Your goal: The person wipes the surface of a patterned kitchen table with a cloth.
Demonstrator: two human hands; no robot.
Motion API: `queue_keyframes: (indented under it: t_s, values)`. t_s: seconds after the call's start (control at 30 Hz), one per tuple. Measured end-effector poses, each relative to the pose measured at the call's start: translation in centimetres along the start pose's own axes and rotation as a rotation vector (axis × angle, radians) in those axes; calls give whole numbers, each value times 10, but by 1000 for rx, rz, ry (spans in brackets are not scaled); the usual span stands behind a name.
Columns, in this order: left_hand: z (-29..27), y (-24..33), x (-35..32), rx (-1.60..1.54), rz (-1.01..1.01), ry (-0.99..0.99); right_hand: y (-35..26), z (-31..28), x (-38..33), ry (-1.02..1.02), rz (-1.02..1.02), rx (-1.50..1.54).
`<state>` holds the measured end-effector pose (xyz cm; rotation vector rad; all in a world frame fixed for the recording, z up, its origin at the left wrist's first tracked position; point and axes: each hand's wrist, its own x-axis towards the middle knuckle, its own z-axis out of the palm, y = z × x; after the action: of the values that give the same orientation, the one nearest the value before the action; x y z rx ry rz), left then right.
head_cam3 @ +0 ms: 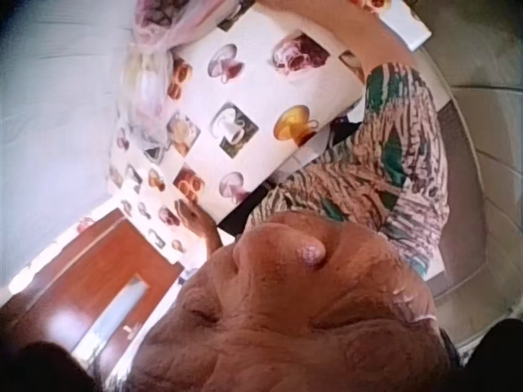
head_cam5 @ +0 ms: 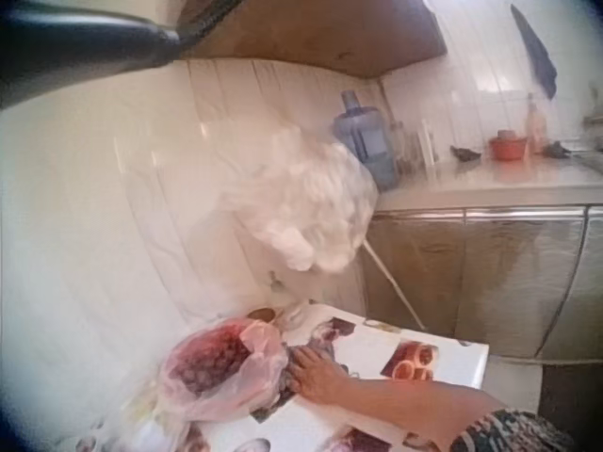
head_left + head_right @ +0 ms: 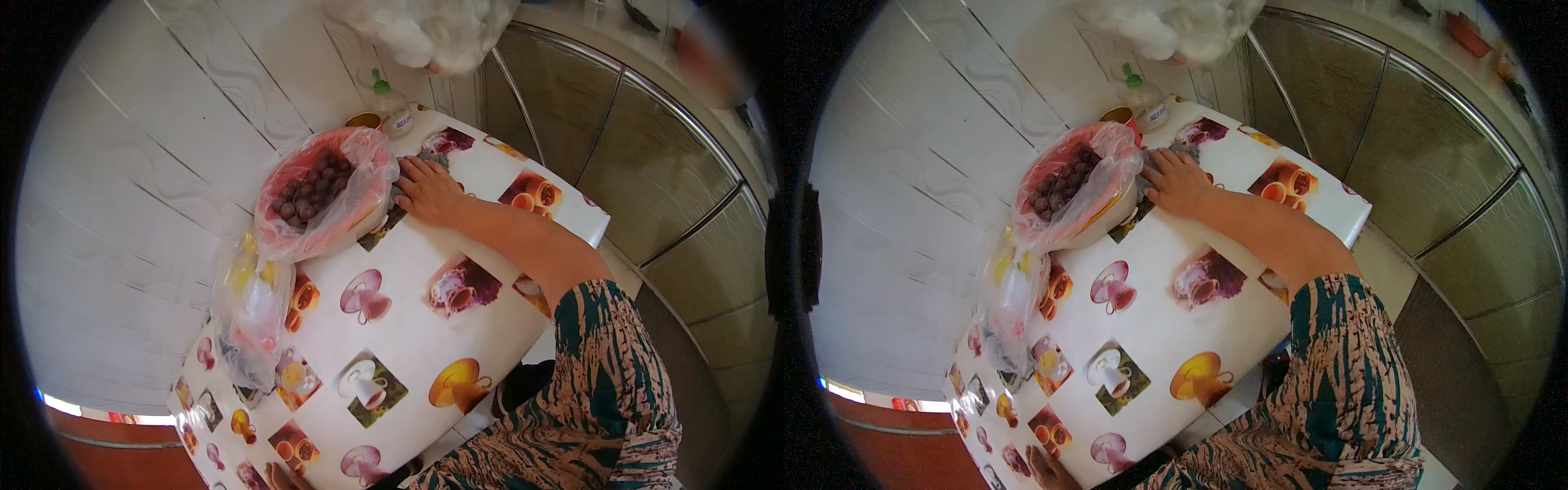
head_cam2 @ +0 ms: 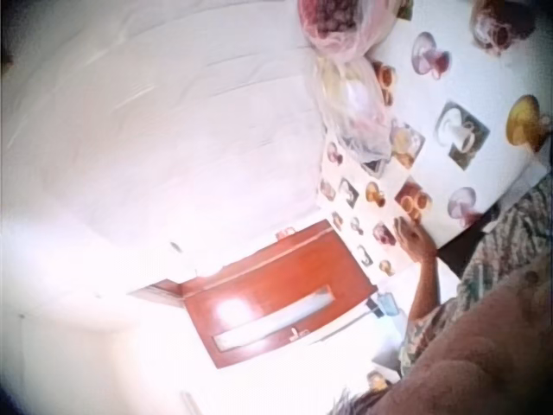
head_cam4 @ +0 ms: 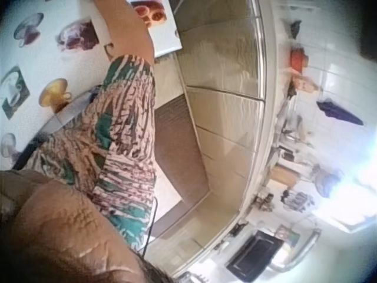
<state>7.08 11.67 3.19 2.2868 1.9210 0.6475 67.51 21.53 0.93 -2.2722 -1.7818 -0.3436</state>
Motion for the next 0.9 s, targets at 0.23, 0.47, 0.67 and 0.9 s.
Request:
queue_keyframes:
  t_s: [0.23,0.47,0.67,0.9]
  values:
    - [8,-15,-2,58,49,7,52,2,28,-36,224,-38]
    - [10,-18,-5,-1,62,38,104,-26,-43,-54,402,-100]
    - [27,-43,-2,25,83,60,111,-66,-144,-46,507,-166]
    - [23,-31,-4,50,52,110,73,-81,-231,30,514,-252]
